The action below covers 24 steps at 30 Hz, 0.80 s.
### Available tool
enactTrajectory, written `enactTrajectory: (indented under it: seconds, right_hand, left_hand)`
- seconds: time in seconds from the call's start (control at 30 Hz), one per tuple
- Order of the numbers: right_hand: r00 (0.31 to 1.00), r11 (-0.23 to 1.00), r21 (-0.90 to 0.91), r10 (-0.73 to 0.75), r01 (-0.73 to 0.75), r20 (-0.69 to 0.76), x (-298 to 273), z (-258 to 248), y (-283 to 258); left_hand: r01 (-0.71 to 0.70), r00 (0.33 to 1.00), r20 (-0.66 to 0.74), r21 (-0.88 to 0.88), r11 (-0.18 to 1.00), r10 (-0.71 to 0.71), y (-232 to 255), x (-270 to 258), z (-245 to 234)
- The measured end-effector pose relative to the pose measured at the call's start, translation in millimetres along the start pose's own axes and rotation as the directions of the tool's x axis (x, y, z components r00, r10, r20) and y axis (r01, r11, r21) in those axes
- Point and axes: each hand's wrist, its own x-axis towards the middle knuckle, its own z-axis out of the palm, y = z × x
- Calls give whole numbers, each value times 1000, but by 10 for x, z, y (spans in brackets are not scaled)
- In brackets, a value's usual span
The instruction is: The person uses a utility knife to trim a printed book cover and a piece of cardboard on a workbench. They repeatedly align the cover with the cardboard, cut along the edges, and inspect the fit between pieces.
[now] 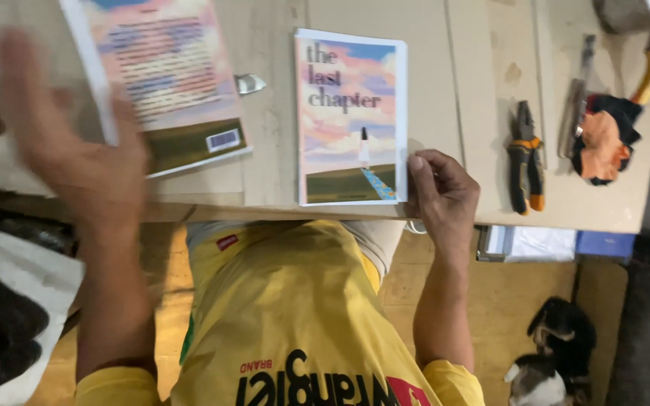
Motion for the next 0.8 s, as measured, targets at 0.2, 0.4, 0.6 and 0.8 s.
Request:
enactTrajectory:
  seconds: [0.2,0.4,0.6,0.8]
  right_hand:
    - [992,992,-8,126,-126,8,-57,81,14]
    - [1000,989,-142,27,-25,14,-142,40,21]
    - [997,978,-206,-48,34,-64,-110,131,89]
    - [993,982,-150,118,-117,1,-93,63,73]
  left_hand:
    - [-190,861,396,-333,923,320,752,-336,203]
    - [-322,871,304,-241,916,386,844,-633,391]
    - [-192,912,295,-307,932,285,803,-708,541]
    - [-220,887,348,-262,940,305,824,-658,487]
